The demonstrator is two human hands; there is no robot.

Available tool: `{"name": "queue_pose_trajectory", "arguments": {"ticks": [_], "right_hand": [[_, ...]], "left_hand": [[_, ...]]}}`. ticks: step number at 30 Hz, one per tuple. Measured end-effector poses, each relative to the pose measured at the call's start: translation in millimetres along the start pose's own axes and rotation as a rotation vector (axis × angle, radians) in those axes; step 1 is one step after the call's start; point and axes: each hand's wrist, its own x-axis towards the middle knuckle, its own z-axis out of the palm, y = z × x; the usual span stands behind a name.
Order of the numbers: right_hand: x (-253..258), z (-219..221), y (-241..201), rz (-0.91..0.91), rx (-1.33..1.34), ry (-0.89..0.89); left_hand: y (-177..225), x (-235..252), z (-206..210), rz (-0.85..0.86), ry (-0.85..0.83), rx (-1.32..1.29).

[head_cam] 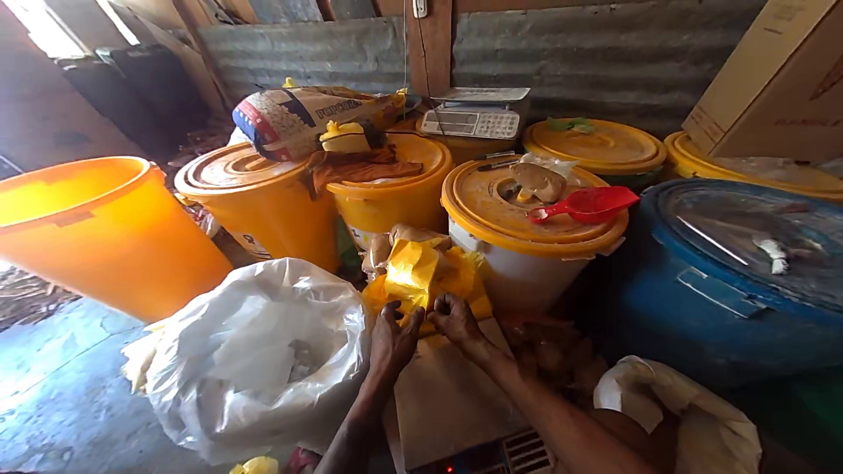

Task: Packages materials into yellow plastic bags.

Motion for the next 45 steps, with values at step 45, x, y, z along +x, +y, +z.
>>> {"name": "queue_pose_trajectory", "arguments": {"ticks": [45], "right_hand": [[-19, -30, -6, 0.257, 0.417, 0.036]], "left_hand": [[-21, 34, 27, 0.696, 0.087, 0.372]]}}
